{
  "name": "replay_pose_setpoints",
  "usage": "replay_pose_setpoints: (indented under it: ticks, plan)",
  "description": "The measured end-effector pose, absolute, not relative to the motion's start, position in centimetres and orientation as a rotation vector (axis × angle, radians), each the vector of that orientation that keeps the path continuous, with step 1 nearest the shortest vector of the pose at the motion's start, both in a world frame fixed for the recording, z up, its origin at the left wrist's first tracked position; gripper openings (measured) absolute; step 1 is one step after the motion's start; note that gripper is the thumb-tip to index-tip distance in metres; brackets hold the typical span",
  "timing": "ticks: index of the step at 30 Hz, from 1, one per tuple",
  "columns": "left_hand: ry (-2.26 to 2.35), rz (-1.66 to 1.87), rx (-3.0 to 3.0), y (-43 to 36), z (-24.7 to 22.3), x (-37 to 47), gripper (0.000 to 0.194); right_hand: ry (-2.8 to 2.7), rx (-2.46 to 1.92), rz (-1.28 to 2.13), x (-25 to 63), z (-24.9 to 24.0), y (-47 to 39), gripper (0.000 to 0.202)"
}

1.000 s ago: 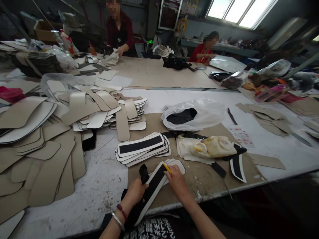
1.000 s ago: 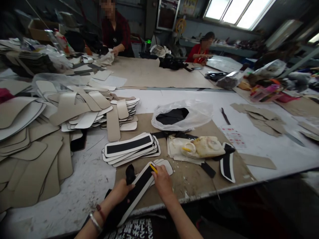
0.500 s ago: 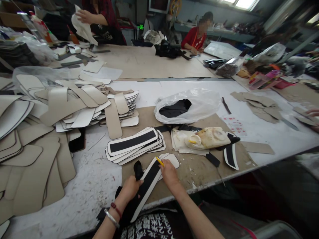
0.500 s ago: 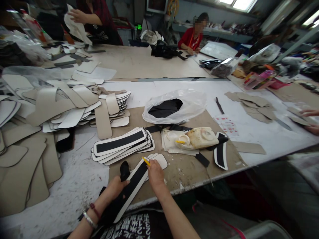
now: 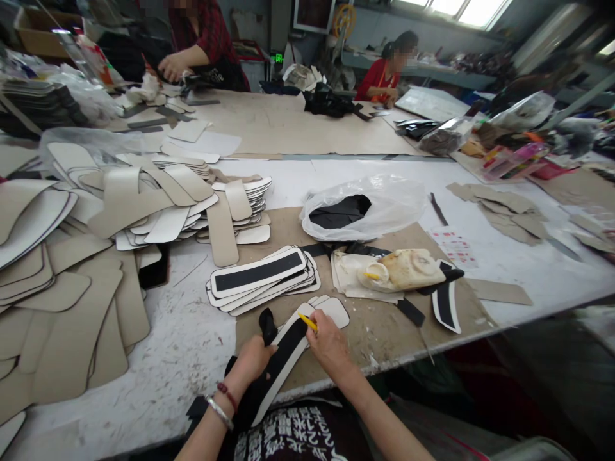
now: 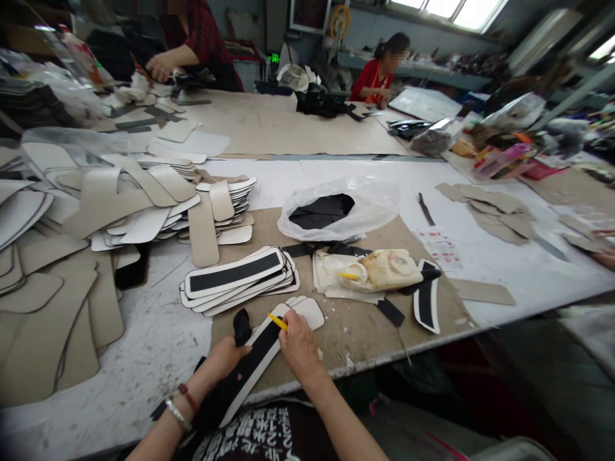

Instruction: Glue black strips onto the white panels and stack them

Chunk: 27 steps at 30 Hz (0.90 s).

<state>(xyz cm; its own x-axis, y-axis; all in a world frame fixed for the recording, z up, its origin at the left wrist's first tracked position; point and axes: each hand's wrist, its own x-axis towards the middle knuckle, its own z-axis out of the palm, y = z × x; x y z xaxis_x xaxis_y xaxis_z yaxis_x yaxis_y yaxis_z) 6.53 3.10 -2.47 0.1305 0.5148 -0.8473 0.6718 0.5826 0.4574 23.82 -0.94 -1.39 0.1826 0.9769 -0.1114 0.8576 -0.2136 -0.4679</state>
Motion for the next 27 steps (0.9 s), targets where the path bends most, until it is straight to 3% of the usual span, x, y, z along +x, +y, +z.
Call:
replay_pose_setpoints:
  ticks: [7, 12, 17, 27]
  plan:
    - [1.503, -0.151, 1.060, 2.9, -2.8, 6.4, 0.032, -1.325, -2.057, 0.866, 24.1, -2.5, -0.3, 0.043]
    - [1.502, -0.179, 1.061, 3.1, -2.8, 6.2, 0.032, -1.376, -1.960, 0.983, 24.5, -0.3, -1.0, 0.021]
    - [1.461, -0.181, 1.077, 3.2, -3.3, 6.0, 0.030, -1.365, -1.915, 1.099, 24.5, 1.9, -2.7, 0.020]
    - [1.348, -0.214, 1.010, 3.5, -3.3, 5.3, 0.019, -1.468, -2.123, 0.970, 27.1, -3.3, -1.6, 0.023]
